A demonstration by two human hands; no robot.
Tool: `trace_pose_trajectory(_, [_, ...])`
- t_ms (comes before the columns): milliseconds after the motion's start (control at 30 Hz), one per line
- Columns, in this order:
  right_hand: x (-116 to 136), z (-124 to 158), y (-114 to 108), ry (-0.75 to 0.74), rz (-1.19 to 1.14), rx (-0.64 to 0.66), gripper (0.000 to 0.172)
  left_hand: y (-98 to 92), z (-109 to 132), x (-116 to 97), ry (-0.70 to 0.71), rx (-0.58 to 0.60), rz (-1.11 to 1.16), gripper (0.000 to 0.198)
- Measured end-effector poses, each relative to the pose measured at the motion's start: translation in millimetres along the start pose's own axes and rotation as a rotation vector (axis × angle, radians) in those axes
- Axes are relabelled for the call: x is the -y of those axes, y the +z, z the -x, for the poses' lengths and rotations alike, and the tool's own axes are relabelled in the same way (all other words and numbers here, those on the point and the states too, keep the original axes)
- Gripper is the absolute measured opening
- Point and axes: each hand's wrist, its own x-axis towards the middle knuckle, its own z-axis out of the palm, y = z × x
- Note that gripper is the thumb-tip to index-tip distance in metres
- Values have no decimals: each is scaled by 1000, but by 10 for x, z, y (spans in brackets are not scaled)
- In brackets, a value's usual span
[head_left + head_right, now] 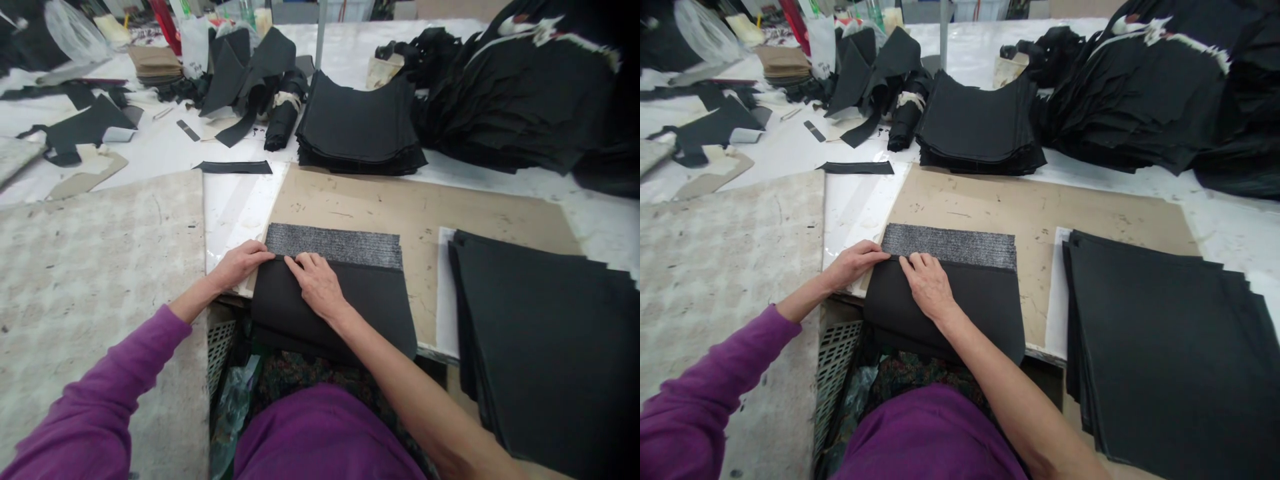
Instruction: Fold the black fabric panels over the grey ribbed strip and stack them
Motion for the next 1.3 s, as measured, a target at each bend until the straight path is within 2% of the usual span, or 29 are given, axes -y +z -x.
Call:
trace_pose_trajectory(133, [23, -12, -21, -3, 25, 10, 50, -28, 23, 2, 30, 48, -80, 32])
trace_pose_trajectory(333, [58, -27, -46, -10, 46, 22, 48, -122, 1, -107, 72, 130, -200, 33])
trace_pose_trajectory(500, [74, -16, -68, -4, 43, 18, 48, -169, 25, -149, 123, 157, -280, 36])
trace_pose_trajectory(633, [73, 5, -78, -4, 42, 0, 47, -255, 154, -142, 95, 157, -306, 37])
trace_pose_trajectory(733, [70, 14, -76, -5, 38, -14, 46, -312, 216, -201, 14, 117, -340, 32])
trace_pose_trajectory(833, [87, 15, -69, 1, 40, -32, 44, -240, 151, -390, -83, -1, -340, 31])
trace_pose_trajectory(967, [79, 55, -88, -2, 59, -54, 40, 15, -43, -725, -81, -60, -320, 30])
trace_pose_trajectory(1100, [-157, 314, -206, 42, 107, -40, 37, 132, -131, -847, -76, -61, -410, 26])
trace_pose_trajectory(1300, [-831, 1123, -479, 245, 189, -9, 43, 61, -214, -721, -97, 7, -373, 29])
